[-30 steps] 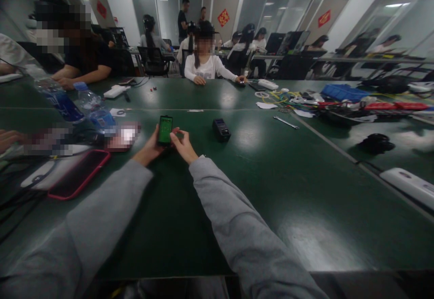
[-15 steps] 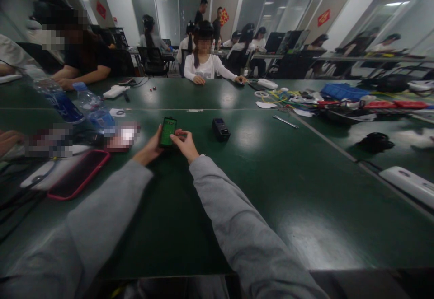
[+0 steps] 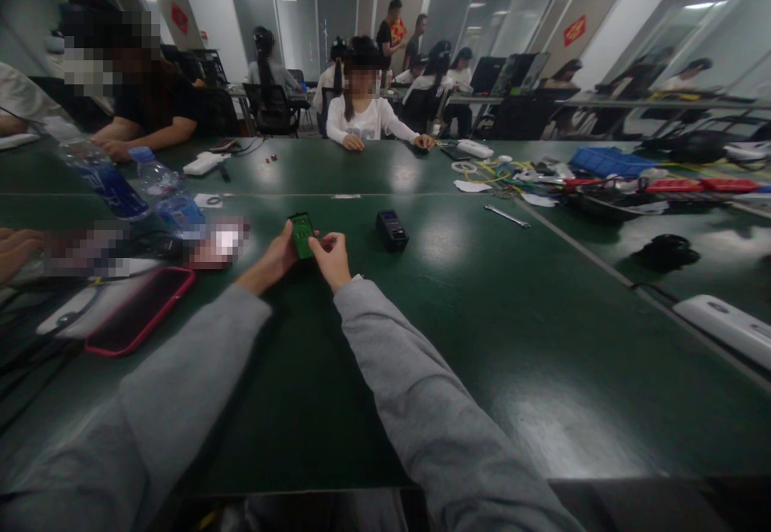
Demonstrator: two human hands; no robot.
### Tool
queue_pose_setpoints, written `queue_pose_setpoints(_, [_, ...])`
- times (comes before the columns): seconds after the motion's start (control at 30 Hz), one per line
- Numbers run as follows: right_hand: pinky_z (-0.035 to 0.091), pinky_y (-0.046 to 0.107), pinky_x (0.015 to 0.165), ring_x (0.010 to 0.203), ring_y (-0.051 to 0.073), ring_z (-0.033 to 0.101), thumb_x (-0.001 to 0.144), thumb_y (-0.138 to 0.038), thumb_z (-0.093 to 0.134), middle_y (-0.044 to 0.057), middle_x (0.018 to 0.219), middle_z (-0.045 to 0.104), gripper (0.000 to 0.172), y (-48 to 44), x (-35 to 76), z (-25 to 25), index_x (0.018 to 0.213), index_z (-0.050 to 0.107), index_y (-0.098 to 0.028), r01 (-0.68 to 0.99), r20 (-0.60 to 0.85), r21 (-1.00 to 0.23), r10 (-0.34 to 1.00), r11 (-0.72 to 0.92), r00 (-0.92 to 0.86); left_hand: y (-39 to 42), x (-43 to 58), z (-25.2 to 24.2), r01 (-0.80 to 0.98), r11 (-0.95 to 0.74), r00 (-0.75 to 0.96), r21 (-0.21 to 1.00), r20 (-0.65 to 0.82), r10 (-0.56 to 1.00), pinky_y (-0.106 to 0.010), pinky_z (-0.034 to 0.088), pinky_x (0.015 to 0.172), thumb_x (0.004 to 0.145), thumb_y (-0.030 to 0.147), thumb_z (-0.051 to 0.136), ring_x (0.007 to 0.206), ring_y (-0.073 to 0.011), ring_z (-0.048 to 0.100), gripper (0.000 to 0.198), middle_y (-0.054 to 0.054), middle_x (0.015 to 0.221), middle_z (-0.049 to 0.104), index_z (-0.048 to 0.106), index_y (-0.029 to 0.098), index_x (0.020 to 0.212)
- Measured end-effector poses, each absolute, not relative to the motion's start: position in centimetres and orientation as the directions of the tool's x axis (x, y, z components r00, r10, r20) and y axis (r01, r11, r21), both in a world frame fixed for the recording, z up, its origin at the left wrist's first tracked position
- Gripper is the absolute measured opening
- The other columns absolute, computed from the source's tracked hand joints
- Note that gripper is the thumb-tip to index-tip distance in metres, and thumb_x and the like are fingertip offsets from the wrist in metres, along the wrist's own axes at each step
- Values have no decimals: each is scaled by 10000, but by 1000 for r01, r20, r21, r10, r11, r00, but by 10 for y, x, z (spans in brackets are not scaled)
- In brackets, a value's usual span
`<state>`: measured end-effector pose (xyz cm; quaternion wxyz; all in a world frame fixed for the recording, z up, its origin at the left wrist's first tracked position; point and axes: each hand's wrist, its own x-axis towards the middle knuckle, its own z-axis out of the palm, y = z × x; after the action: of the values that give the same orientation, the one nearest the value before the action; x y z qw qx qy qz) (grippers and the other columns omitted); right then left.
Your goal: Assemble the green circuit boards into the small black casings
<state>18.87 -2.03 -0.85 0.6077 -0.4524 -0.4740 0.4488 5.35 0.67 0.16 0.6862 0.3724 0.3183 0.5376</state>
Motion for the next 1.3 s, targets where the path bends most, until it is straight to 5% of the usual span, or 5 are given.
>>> queue_pose_setpoints(0.17, [444,291,792,822,134,534,700,-487,692,-23,867,518,430,-16,188,-14,913,425,-226,-79,199,-973,962,216,186,3,54,1,-445,65,202,893,29,979,-350,486,950,678,197,809,1011,-214,666,448,-109,1052,717,646,134,1090])
queue_pose_setpoints(0.5, [457,312,863,901,145,559,735,-471,670,-3,950,553,420,-13,188,-17,986,440,-225,-82,206,-973,974,214,96,5,52,-1,-478,52,196,877,49,979,-370,476,983,649,118,795,1032,-215,665,500,-98,1049,718,632,145,1121])
queue_pose_setpoints(1.3, [494,303,721,788,143,606,766,-669,601,-13,861,619,505,-20,185,-10,991,474,-236,-125,155,-980,988,154,3,10,42,3,-576,251,152,778,-200,968,-288,561,801,814,276,668,889,-179,700,289,-82,945,747,678,132,1064])
